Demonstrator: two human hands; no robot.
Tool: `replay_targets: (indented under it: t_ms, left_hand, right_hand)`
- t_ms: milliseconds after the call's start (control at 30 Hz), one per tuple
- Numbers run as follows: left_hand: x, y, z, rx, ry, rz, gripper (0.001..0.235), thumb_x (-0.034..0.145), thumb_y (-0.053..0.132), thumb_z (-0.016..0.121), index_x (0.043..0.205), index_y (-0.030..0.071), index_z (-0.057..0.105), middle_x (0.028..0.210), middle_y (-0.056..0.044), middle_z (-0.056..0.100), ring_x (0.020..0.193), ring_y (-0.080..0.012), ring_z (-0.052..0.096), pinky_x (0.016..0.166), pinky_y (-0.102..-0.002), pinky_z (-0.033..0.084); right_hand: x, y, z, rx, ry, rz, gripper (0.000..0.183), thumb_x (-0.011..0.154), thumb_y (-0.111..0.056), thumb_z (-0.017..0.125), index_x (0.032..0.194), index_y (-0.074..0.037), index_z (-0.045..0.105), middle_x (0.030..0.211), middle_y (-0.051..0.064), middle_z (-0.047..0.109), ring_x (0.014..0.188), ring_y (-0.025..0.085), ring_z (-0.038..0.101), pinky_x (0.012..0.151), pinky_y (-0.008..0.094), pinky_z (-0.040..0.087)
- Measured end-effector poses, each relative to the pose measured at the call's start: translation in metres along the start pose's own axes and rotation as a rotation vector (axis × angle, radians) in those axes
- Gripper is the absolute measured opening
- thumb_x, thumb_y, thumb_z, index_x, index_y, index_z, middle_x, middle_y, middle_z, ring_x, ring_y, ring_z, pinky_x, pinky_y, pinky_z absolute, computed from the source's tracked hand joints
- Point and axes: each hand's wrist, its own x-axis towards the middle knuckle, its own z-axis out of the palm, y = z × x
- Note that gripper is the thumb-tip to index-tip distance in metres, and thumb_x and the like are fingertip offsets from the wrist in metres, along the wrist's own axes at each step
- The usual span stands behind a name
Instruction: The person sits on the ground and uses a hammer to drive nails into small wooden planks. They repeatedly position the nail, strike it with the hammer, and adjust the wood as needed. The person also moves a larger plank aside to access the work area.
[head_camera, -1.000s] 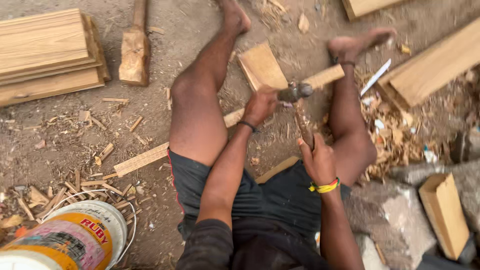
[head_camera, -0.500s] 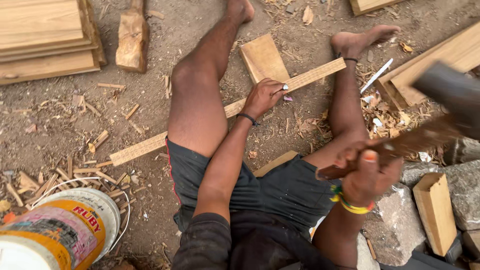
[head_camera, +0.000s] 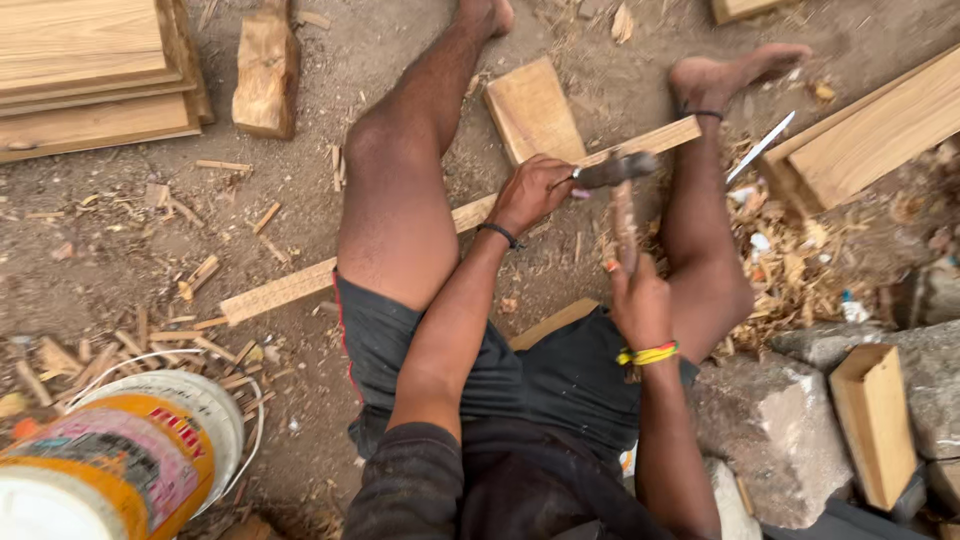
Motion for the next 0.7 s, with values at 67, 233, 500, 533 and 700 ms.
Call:
replay_targets:
  t_ms: [67,233,500,533,700]
  left_hand:
    - [-0.001,0.0,0.005,0.01,0.003,0.038,0.011,0.093,0.013,0.073,0.101,0.008,0.079,0.102,-0.006,0.077,0.099,-0.0236,0.071,0.092,-0.038,0.058]
    - [0.007,-0.008,0.002,0.002,0.146,-0.093,0.013,0.095,0.018,0.071,0.104,0.009,0.075,0.106,-0.008,0.075,0.097,-0.021,0.07,0.088,-0.038,0.059]
    - [0.015,-0.011,-0.02,0.263,0.239,-0.111,0.014,0.099,0.016,0.065,0.106,0.005,0.066,0.103,-0.015,0.072,0.095,-0.0376,0.069,0.084,-0.049,0.055]
    - [0.013,-0.007,-0.019,0.247,0.151,-0.17,0.015,0.099,0.016,0.063,0.107,0.004,0.066,0.104,-0.016,0.072,0.093,-0.0388,0.069,0.082,-0.05,0.055]
    - [0.012,0.007,-0.023,0.274,-0.003,-0.223,0.028,0.094,0.029,0.069,0.109,0.006,0.066,0.104,-0.017,0.073,0.091,-0.0378,0.072,0.078,-0.049,0.058]
  right_hand:
    - [-0.009,0.0,-0.001,0.363,-0.099,0.25,0.022,0.105,-0.022,0.062,0.099,-0.001,0.057,0.066,0.013,0.062,0.048,0.016,0.058,0.046,0.034,0.046]
    - [-0.014,0.008,0.015,0.828,-0.161,0.452,0.02,0.105,-0.021,0.058,0.099,-0.004,0.052,0.068,0.003,0.055,0.047,0.011,0.05,0.041,0.03,0.042]
    - [0.014,0.067,0.092,0.504,-0.929,0.544,0.033,0.099,-0.029,0.057,0.122,-0.006,0.063,0.077,0.009,0.067,0.052,0.017,0.063,0.048,0.032,0.056]
    - [0.022,0.071,0.11,0.417,-1.025,0.469,0.038,0.1,-0.033,0.056,0.122,-0.003,0.063,0.079,0.011,0.069,0.053,0.019,0.065,0.049,0.033,0.056]
    - [0.029,0.083,0.158,0.293,-1.133,-0.111,0.042,0.102,-0.041,0.059,0.116,-0.004,0.073,0.089,0.01,0.077,0.074,0.02,0.07,0.065,0.038,0.057]
